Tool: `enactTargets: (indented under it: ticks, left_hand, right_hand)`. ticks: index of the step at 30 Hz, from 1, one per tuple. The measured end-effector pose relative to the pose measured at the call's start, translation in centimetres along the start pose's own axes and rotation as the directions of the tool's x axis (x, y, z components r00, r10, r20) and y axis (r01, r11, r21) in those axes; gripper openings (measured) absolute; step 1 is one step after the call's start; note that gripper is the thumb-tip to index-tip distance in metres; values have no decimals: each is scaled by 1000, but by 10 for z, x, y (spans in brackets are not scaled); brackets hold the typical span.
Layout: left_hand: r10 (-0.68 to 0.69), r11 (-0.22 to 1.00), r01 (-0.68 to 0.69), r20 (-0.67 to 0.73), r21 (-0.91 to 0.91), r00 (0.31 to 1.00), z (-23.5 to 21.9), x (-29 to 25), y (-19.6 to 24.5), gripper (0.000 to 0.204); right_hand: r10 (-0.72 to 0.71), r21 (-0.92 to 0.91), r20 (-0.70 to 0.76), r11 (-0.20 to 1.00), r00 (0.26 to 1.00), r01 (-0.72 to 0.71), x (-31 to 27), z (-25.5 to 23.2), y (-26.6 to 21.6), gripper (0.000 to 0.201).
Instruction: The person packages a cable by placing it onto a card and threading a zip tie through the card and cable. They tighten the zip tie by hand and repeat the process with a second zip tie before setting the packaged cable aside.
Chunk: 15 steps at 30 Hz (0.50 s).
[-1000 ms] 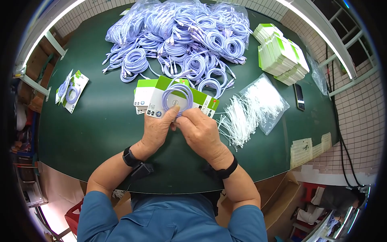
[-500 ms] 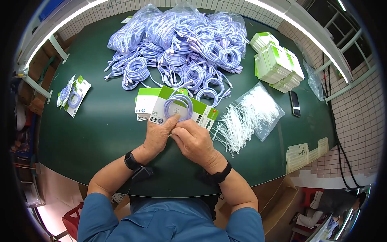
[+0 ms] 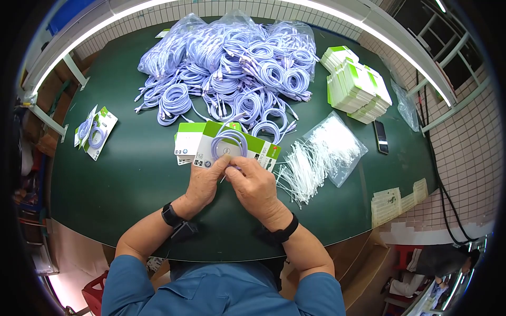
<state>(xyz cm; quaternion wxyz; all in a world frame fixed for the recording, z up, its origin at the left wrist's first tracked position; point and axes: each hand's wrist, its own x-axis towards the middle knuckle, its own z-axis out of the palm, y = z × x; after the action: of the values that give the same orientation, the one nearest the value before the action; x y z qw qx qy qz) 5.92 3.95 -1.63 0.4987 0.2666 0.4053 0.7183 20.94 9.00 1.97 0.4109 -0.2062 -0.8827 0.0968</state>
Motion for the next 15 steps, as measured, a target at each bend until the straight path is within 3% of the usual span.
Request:
enactTargets:
  ticks: [6,9,15]
  left_hand:
    - [-28,999,28,-17,-21,999,-1,-1,0,32]
    - [-46,997,46,-11,61,999,-6,0,-2,33]
    - [-29,997,31,-37,75,999,-3,-1,-3,29]
  right_hand:
    - [-50,-9,-3,999,999,50,0,3,6,18]
    - [93,-64,49,994,994,-89,-4,2,-3,17]
    - [156,-62,36,986,987,-154,-5,4,-12,17]
